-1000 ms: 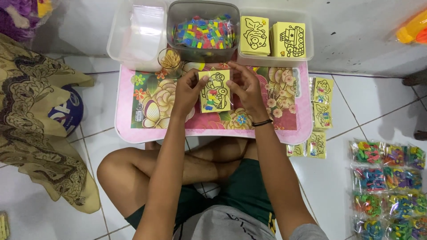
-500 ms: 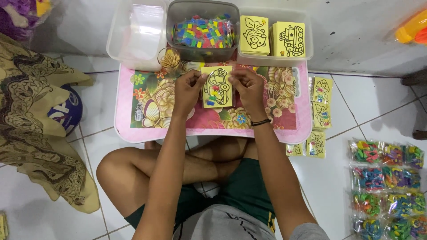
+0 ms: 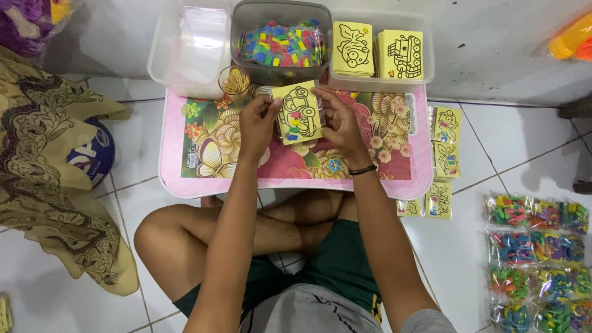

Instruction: The person sits on the floor and packs small plastic bags containing colorful puzzle pieces and yellow paper cards with cartoon drawings. They place the items into the bags, seal them, and arrange the finished packages on the floor.

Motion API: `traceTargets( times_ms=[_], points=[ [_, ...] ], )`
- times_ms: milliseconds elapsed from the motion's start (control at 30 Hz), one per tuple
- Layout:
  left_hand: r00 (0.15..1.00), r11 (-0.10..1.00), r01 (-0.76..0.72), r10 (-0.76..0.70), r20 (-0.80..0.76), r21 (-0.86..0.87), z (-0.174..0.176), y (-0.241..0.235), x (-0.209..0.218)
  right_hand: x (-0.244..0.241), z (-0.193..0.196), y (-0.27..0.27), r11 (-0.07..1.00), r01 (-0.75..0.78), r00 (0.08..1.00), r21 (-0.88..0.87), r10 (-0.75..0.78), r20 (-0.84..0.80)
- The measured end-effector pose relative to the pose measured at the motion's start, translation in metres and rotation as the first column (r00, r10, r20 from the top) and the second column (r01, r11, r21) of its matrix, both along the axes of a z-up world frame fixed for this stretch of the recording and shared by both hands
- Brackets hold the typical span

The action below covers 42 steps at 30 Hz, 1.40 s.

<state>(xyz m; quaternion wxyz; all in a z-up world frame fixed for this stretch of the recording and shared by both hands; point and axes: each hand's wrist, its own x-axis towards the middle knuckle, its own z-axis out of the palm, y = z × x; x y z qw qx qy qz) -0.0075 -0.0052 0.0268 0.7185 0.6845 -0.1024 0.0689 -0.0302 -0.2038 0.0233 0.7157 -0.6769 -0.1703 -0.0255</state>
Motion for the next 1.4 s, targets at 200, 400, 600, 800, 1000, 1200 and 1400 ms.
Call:
traceTargets(
  times_ms=[200, 400, 600, 800, 1000, 1200, 1400],
  points=[
    [1.000, 1.000, 0.009, -0.009, 0.008, 0.014, 0.004, 0.001, -0.005, 0.007, -0.024, -0.007, 0.993, 0.093, 0.995, -0.074, -0.091, 0.031],
    [1.000, 1.000, 0.022, -0.022, -0.018, 0.017, -0.007, 0.000, 0.000, 0.010, -0.031, -0.009, 0.992, 0.115, 0.993, -0.059, -0.113, 0.028],
    [0.999, 0.999, 0.023, -0.023, -0.024, 0.022, -0.005, 0.003, -0.002, 0.006, -0.016, -0.004, 0.998, 0.066, 0.997, 0.005, -0.066, 0.026],
    [0.999, 0.999, 0.036, -0.035, -0.019, 0.010, -0.022, 0.003, 0.007, 0.008, -0.020, -0.004, 0.992, 0.113, 0.992, -0.055, -0.110, 0.056],
    [0.999, 0.999, 0.035, -0.035, -0.035, -0.005, -0.014, 0.003, 0.004, 0.005, -0.015, -0.001, 0.995, 0.104, 0.994, -0.012, -0.104, 0.019],
    [0.999, 0.999, 0.029, -0.030, -0.026, -0.032, -0.018, 0.002, 0.006, 0.002, -0.007, -0.001, 0.994, 0.109, 0.994, -0.025, -0.108, 0.028],
    [0.998, 0.999, 0.028, -0.029, -0.060, -0.018, -0.020, 0.003, 0.004, 0.010, -0.023, -0.006, 0.986, 0.164, 0.986, -0.028, -0.164, 0.016]
  ],
)
